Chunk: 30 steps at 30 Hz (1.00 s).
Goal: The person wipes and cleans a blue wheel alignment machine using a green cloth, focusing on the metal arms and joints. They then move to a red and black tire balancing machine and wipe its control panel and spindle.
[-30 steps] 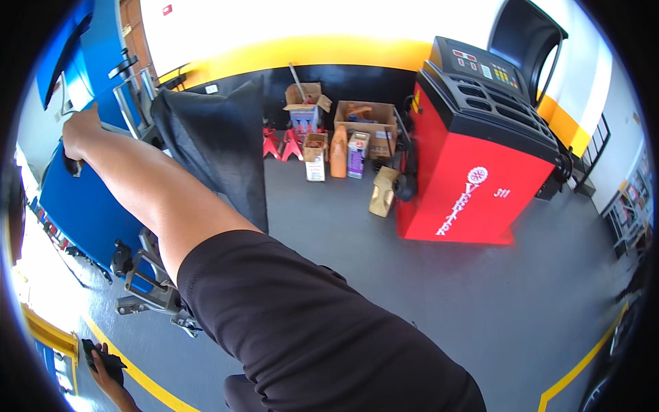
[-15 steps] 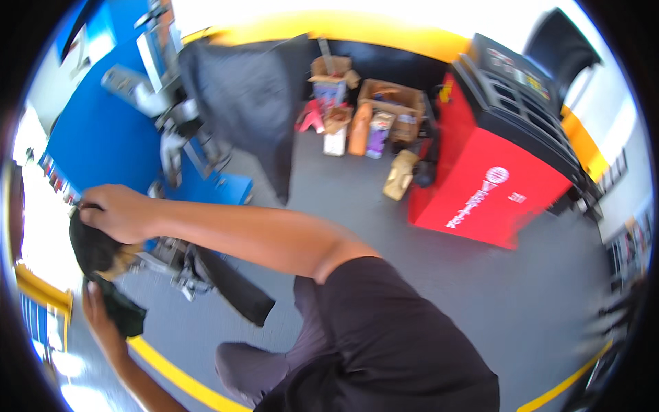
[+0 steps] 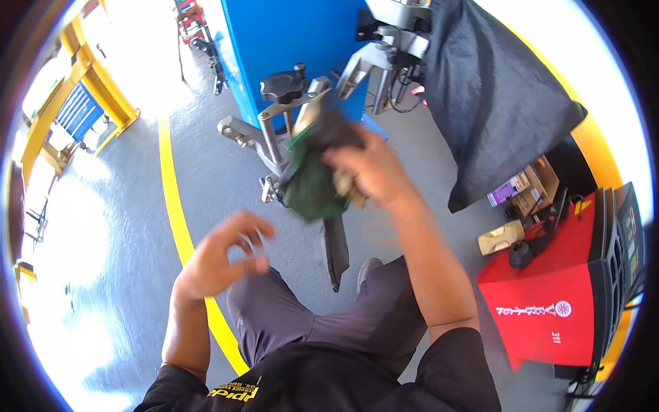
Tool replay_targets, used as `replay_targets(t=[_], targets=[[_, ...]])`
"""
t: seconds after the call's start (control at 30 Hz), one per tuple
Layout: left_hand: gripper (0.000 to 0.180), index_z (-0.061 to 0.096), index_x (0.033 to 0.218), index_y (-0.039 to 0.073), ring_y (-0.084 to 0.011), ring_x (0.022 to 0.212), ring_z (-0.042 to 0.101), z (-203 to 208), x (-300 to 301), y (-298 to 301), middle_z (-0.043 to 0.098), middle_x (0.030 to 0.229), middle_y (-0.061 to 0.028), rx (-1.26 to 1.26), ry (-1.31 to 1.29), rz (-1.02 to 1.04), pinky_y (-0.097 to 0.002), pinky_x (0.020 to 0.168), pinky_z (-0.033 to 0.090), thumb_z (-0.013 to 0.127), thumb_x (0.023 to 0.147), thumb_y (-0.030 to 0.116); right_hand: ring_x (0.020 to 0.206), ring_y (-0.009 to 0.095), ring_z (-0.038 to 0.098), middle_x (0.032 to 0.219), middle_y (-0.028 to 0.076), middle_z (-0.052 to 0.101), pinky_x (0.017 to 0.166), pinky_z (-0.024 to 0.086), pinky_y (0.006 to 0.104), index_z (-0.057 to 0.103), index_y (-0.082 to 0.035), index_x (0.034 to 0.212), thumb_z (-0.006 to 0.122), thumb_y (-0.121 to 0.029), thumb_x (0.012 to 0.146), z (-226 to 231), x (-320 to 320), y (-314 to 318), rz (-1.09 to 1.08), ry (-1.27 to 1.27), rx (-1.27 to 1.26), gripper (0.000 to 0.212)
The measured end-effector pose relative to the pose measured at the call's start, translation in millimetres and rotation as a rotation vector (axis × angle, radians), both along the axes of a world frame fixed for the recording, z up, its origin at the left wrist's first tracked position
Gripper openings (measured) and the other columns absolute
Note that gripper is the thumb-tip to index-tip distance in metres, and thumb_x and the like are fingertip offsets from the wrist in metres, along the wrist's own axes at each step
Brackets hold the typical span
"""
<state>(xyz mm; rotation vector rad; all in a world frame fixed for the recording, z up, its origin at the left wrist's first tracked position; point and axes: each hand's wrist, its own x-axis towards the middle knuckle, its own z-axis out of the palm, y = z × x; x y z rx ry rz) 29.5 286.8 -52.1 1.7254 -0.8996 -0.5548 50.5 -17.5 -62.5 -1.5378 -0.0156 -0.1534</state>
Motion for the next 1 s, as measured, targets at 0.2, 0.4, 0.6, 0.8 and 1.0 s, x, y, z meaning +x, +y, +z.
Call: replay_targets(t=[0.2, 0.4, 0.6, 0.8, 1.0], targets=[[0.015, 0.067, 0.109, 0.004, -0.0298, 0.092, 0.062, -9, -93, -44, 0.063, 0.103, -0.0142, -0.696, 0.160, -1.002, -0.0431, 0.080, 0.048, 0.064, 0.101, 0.016, 0.076, 0.014, 0.061, 0.088, 0.002, 0.063, 0.071, 0.051, 0.0315, 0.062, -0.004, 0.116, 0.070, -0.014, 0.090, -1, 53, -35, -0.357, -0.080, 0.286, 0.028], [0.016, 0.063, 0.099, 0.001, -0.0300, 0.073, 0.059, 14, -102, -58, 0.063, 0.089, -0.0154, -1.061, 0.214, -0.321, -0.0401, 0.067, 0.046, 0.055, 0.104, 0.014, 0.074, 0.014, 0.062, 0.091, 0.003, 0.063, 0.066, 0.051, 0.0327, 0.060, -0.004, 0.119, 0.070, -0.013, 0.092, -36, 78, -24, -0.546, -0.107, 0.253, 0.030], [0.017, 0.057, 0.088, 0.001, -0.0252, 0.066, 0.054, 57, -127, -76, 0.053, 0.079, -0.0101, -1.303, 0.835, -0.605, -0.0371, 0.062, 0.040, 0.057, 0.100, 0.012, 0.076, 0.013, 0.064, 0.095, 0.003, 0.066, 0.067, 0.054, 0.0319, 0.061, -0.005, 0.120, 0.070, -0.009, 0.091, -59, 85, -50, -0.493, -0.213, 0.292, 0.031], [0.025, 0.050, 0.076, -0.001, -0.0271, 0.057, 0.047, 45, -107, -80, 0.047, 0.070, -0.0100, -1.175, 0.860, -0.884, -0.0361, 0.054, 0.035, 0.056, 0.098, 0.010, 0.095, 0.021, 0.067, 0.110, 0.011, 0.069, 0.087, 0.052, 0.0342, 0.058, 0.001, 0.125, 0.074, -0.019, 0.092, -20, 93, -14, -0.587, -0.514, -0.078, 0.042], [0.027, 0.049, 0.074, -0.001, -0.0297, 0.057, 0.047, 54, -99, -70, 0.043, 0.068, -0.0112, -1.128, 0.743, -0.866, -0.0377, 0.053, 0.035, 0.059, 0.097, 0.007, 0.093, 0.023, 0.068, 0.104, 0.013, 0.070, 0.086, 0.053, 0.0349, 0.058, 0.001, 0.133, 0.070, -0.020, 0.093, -26, 112, 4, -0.094, -0.303, -0.411, 0.047]])
